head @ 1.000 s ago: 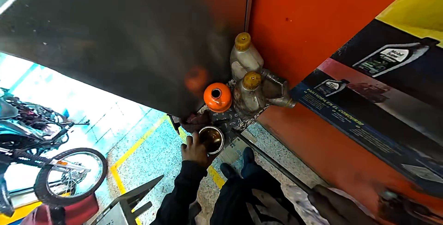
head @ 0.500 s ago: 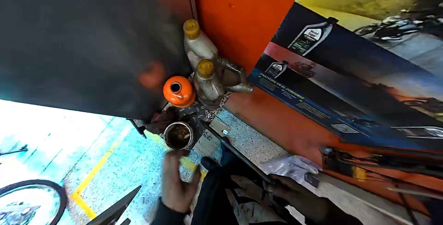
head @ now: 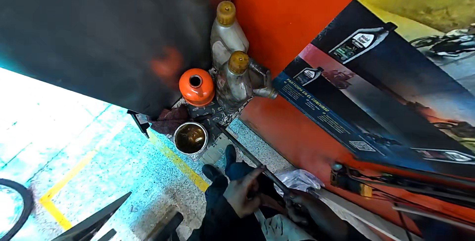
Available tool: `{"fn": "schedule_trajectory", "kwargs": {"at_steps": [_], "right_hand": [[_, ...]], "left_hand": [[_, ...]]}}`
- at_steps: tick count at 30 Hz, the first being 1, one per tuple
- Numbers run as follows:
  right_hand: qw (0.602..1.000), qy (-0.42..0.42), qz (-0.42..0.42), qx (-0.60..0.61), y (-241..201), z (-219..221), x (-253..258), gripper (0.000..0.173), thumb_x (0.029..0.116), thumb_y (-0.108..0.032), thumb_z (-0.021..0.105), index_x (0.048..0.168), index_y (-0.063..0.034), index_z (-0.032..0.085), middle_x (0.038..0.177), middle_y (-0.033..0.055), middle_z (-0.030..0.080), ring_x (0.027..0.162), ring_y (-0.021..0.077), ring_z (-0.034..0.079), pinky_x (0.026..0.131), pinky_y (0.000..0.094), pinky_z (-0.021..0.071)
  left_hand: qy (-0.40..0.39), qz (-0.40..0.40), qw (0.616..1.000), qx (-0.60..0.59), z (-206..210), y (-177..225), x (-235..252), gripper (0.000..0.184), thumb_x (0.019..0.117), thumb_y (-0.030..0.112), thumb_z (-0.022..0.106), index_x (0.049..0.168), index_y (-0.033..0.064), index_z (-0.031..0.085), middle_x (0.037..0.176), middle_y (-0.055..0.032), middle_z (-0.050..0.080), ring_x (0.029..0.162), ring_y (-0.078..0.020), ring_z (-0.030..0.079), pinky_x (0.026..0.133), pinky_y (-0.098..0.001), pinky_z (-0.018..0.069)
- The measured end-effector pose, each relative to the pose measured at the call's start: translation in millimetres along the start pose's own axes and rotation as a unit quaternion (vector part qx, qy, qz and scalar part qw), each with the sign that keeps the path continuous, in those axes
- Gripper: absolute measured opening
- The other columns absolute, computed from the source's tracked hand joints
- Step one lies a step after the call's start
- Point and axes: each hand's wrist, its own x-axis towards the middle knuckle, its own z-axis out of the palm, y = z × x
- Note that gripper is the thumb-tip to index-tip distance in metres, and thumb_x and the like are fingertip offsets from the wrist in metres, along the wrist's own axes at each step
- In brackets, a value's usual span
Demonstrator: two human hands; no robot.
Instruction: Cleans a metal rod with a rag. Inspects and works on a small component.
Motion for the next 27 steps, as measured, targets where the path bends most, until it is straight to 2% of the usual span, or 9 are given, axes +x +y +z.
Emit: {"fn": "schedule_trajectory", "kwargs": {"at_steps": [3,5,9,12,15,20,22,25,27], "right_hand": [[0.994,-0.085,0.037,0.06,-2.1,-6.9,0.3,0.03,0.101,-0.038,0.041,0.086,-0.0195,0.059,0.056,-0.0078,0.048,0.04,-0.0003,0.042,0.038,0.0152,0.0379],[0.984,-0.138,0.048,0.1,-0.1,-8.1,1.7,0.032,0.1001,-0.041,0.044,0.082,-0.0213,0.062,0.054,-0.0086,0.047,0.039,-0.0014,0.041,0.037,0.0144,0.0367],[0.967,-0.184,0.071,0.164,-2.7,-6.7,1.3,0.031,0.101,-0.038,0.045,0.081,-0.021,0.062,0.053,-0.0101,0.043,0.037,-0.0025,0.039,0.035,0.0135,0.0345],[0.964,-0.175,0.092,0.179,-0.1,-6.9,0.9,0.031,0.1009,-0.037,0.043,0.084,-0.0213,0.063,0.054,-0.01,0.044,0.037,-0.0023,0.038,0.034,0.0138,0.0353],[0.966,-0.17,0.09,0.174,0.1,-3.7,-2.8,0.028,0.0993,-0.035,0.045,0.084,-0.0204,0.064,0.053,-0.01,0.043,0.036,-0.0027,0.038,0.034,0.0132,0.0343],[0.991,-0.071,0.066,0.09,-13.6,7.5,-9.5,0.023,0.1001,-0.027,0.042,0.086,-0.019,0.059,0.054,-0.0083,0.046,0.039,-0.0009,0.038,0.037,0.0144,0.0339],[0.999,-0.014,0.042,0.009,-15.2,14.9,-9.8,0.014,0.0991,-0.022,0.043,0.093,-0.0158,0.054,0.057,-0.0068,0.048,0.041,0.0015,0.041,0.039,0.0168,0.0366],[0.997,0.021,-0.018,-0.078,-14.0,20.3,-13.2,0.011,0.0988,-0.023,0.049,0.097,-0.0135,0.055,0.06,-0.0068,0.049,0.045,0.0032,0.045,0.042,0.0193,0.0387],[0.989,0.027,-0.046,-0.136,-17.0,19.4,-15.1,0.011,0.0986,-0.022,0.051,0.098,-0.0128,0.056,0.061,-0.0071,0.051,0.046,0.0042,0.046,0.044,0.0214,0.0404]], "left_hand": [[0.041,-0.064,0.985,0.154,-29.1,-20.8,11.8,0.063,0.0922,0.015,0.066,0.153,0.0169,0.05,0.087,-0.0081,0.074,0.071,-0.0241,0.071,0.067,-0.0514,0.0609],[0.058,-0.138,0.973,0.177,-44.0,-34.4,22.5,0.074,0.0946,0.018,0.063,0.162,0.0182,0.033,0.084,-0.0086,0.071,0.067,-0.0255,0.069,0.065,-0.0537,0.059],[0.009,0.023,0.988,0.153,-5.8,4.9,8.1,0.068,0.0896,0.015,0.069,0.154,0.0142,0.047,0.086,-0.0085,0.074,0.069,-0.0254,0.072,0.063,-0.0513,0.0614],[0.042,0.015,0.97,0.238,-13.4,-3.6,9.2,0.053,0.0921,0.017,0.065,0.144,0.026,0.06,0.085,-0.0073,0.075,0.065,-0.0265,0.072,0.056,-0.0512,0.0599],[0.07,-0.164,0.955,0.237,-40.1,-26.7,26.8,0.071,0.094,0.02,0.062,0.161,0.0211,0.037,0.077,-0.009,0.072,0.063,-0.0303,0.069,0.06,-0.0575,0.0567],[-0.007,0.049,0.981,0.185,-1.8,17.8,1.4,0.06,0.0954,0.022,0.066,0.153,0.0182,0.05,0.083,-0.0082,0.074,0.064,-0.0258,0.071,0.057,-0.0508,0.0598],[0.02,-0.03,0.975,0.219,-22.9,-2.0,8.9,0.056,0.0931,0.018,0.064,0.149,0.0207,0.056,0.081,-0.0086,0.074,0.064,-0.0283,0.072,0.058,-0.054,0.0599],[0.012,-0.228,0.955,0.19,-56.0,-19.7,31.3,0.078,0.0971,0.023,0.06,0.165,0.0192,0.022,0.083,-0.0119,0.074,0.073,-0.0325,0.072,0.072,-0.0592,0.0579],[0.019,-0.145,0.974,0.174,-34.3,4.4,21.5,0.077,0.0932,0.022,0.065,0.161,0.0088,0.032,0.079,-0.0105,0.073,0.068,-0.0287,0.071,0.067,-0.0549,0.0598]]}}
